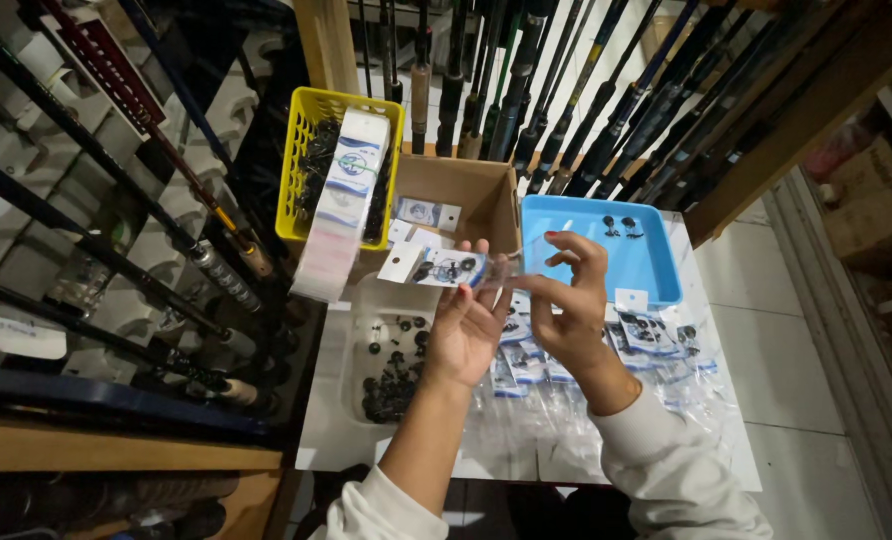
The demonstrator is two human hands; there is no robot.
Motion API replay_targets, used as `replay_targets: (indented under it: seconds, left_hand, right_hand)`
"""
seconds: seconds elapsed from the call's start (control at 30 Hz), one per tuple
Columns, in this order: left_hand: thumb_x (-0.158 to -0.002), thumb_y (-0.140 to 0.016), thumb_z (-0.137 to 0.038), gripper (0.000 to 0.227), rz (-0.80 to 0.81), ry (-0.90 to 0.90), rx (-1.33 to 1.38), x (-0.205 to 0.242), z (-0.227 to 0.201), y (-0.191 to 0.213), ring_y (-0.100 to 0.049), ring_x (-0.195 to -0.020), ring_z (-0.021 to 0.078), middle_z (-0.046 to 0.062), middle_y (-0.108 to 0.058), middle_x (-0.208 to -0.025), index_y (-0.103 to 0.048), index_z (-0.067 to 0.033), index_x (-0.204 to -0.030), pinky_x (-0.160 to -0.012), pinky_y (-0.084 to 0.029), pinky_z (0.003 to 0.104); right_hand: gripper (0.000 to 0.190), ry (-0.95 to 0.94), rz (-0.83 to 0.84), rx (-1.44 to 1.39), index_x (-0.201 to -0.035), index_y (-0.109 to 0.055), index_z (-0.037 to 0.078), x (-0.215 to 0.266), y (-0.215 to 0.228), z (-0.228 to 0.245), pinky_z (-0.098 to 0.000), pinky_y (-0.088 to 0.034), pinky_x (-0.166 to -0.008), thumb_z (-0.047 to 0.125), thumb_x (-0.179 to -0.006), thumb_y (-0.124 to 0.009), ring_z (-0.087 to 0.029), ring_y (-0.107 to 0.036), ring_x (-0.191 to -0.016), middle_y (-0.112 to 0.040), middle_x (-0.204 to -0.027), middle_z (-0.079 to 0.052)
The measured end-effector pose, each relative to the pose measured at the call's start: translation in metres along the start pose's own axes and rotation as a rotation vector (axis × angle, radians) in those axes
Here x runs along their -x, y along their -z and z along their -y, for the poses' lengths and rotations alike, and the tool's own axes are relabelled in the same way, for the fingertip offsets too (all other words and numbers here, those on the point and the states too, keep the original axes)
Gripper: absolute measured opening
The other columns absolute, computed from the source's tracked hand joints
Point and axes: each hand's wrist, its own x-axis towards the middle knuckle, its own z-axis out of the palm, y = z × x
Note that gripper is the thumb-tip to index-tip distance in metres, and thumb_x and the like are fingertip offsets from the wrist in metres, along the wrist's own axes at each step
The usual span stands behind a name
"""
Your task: The person picks up metal fishing tackle components from a container and places them into individual clear plastic bags.
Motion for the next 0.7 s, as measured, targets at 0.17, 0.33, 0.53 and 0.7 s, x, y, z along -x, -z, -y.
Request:
replay_targets:
  seconds: [0.17,0.33,0.53,0.7]
  left_hand:
    - [-0.086,-0.074,-0.019,0.071,-0.011,0.012,-0.041,-0.002,0.004,0.008,-0.052,-0.136,0.0294,0.01,-0.049,-0.154,-0.047,-0.0204,-0.151,-0.114,-0.044,0.047]
    - [-0.086,-0.075,-0.018,0.073,-0.008,0.008,-0.063,-0.003,0.005,0.008,-0.051,-0.137,0.0275,0.008,-0.047,-0.156,-0.044,-0.0187,-0.153,-0.115,-0.043,0.047]
    - [-0.087,-0.073,-0.019,0.072,-0.028,-0.005,-0.081,-0.001,0.005,0.005,-0.051,-0.138,0.0275,0.009,-0.046,-0.157,-0.044,-0.0192,-0.153,-0.115,-0.042,0.046]
    - [-0.086,-0.075,-0.016,0.072,-0.027,-0.005,-0.083,-0.001,0.006,0.005,-0.053,-0.135,0.0288,0.011,-0.047,-0.156,-0.046,-0.017,-0.151,-0.115,-0.043,0.048]
  right_hand:
    - [0.048,0.05,0.045,0.114,-0.098,-0.08,0.019,-0.002,0.0,0.0,-0.0406,-0.051,-0.089,-0.016,-0.083,-0.051,-0.038,-0.044,-0.123,-0.049,-0.136,-0.016]
    - [0.051,0.006,0.097,0.157,-0.109,-0.078,0.022,-0.005,-0.002,0.004,-0.0412,-0.05,-0.094,-0.012,-0.084,-0.05,-0.037,-0.041,-0.127,-0.044,-0.144,-0.014]
    - [0.05,-0.079,0.157,0.071,-0.107,-0.078,0.022,-0.006,0.001,0.005,-0.0413,-0.051,-0.097,-0.013,-0.084,-0.052,-0.037,-0.041,-0.128,-0.041,-0.149,-0.015]
    - [0.052,-0.079,0.185,0.087,-0.112,-0.077,0.025,-0.006,-0.001,0.008,-0.0429,-0.05,-0.099,-0.013,-0.086,-0.052,-0.04,-0.039,-0.133,-0.042,-0.149,-0.016]
